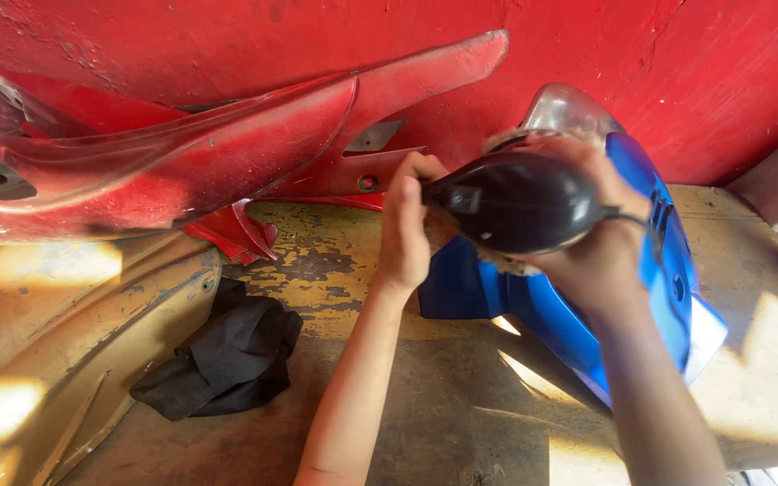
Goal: The person uses a rotary polisher with a buffing pad to polish a blue motorcycle fairing resting on a wooden workbench. The person moves the polisher across the surface of the fairing, covering different areas to smooth the finish.
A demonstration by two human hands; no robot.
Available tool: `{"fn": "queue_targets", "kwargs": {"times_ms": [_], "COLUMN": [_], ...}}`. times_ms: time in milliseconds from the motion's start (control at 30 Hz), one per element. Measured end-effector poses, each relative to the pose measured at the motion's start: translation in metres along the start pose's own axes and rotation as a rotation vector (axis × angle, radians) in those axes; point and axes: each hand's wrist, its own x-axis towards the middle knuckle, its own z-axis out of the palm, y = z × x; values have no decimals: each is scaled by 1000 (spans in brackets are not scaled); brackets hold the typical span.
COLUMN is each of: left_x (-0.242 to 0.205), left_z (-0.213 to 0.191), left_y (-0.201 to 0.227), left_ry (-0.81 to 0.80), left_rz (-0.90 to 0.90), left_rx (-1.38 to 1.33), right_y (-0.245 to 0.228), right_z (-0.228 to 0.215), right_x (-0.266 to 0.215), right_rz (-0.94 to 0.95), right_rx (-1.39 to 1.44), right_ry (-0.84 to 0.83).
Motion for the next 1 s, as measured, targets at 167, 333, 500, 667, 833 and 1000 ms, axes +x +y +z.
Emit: {"fn": "queue_targets", "kwargs": {"times_ms": [167, 333, 500, 667, 833, 1000], "left_x": [-16, -18, -28, -54, -61, -72], "left_z": [-5, -1, -13, -12, -9, -18], "left_y": [-3, 23, 15, 12, 34, 8], "left_ry": [166, 52, -7, 58, -8, 33], "left_rz": [21, 96, 173, 273, 271, 275], "left_rx": [-122, 58, -14, -80, 28, -86], "right_y": [-6, -2, 6, -14, -2, 3], "right_z": [10, 6, 24, 22, 23, 37], "right_x": [-19, -34, -47, -58, -77, -85], "right_rz": [-193, -153, -268, -405, -400, -471], "right_rx": [-86, 14, -107, -152, -176, -252], "right_ry": [-6, -19, 22, -75, -58, -2]}}
